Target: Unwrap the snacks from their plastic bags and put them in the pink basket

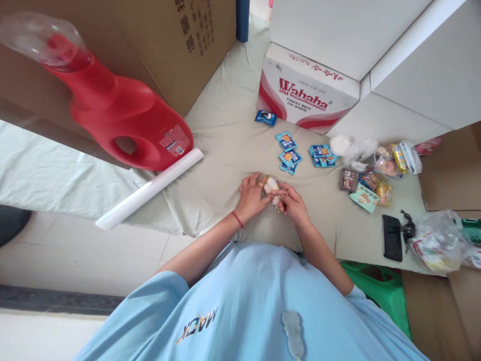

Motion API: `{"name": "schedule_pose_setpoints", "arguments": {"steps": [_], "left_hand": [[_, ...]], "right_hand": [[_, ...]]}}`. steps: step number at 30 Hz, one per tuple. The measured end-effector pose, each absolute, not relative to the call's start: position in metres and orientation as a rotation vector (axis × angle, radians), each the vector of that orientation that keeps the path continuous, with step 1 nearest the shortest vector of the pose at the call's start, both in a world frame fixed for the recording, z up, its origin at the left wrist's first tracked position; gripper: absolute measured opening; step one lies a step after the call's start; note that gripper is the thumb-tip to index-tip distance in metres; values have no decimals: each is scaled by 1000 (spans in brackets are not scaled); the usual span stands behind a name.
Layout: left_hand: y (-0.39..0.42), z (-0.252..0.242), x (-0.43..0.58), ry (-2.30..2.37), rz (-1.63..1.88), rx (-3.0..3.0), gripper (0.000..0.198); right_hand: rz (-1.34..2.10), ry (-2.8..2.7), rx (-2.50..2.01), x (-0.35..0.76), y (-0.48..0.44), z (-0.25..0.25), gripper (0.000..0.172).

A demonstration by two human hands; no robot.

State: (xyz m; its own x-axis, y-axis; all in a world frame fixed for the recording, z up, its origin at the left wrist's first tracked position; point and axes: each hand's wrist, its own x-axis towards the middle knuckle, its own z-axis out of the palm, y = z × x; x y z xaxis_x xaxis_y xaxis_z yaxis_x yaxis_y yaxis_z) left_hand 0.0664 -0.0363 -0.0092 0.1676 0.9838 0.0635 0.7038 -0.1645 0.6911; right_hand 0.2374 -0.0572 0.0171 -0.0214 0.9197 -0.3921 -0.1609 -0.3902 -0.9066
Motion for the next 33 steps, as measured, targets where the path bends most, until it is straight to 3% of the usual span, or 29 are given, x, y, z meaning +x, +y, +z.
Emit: {"name": "schedule_pose_setpoints", "arguments": {"steps": [8,15,20,28,33], "left_hand": [[4,3,62,1310,580,1917,38],[-45,21,77,1151,1105,2158,6],[-79,12,99,619,1029,2580,21],[-95,-10,132,258,756,2558,28],[-91,-9,129,437,801,2546,34]], "right_hand": [[1630,-559,-1173,242,-58,18,34],[1619,-489,-1210,271,-88,29,30],[1698,-436,-1185,289,-109,36,54],[1468,-558,-1284,302,-128,28,50],[926,-774,-1718,370,-109,17,41]]}}
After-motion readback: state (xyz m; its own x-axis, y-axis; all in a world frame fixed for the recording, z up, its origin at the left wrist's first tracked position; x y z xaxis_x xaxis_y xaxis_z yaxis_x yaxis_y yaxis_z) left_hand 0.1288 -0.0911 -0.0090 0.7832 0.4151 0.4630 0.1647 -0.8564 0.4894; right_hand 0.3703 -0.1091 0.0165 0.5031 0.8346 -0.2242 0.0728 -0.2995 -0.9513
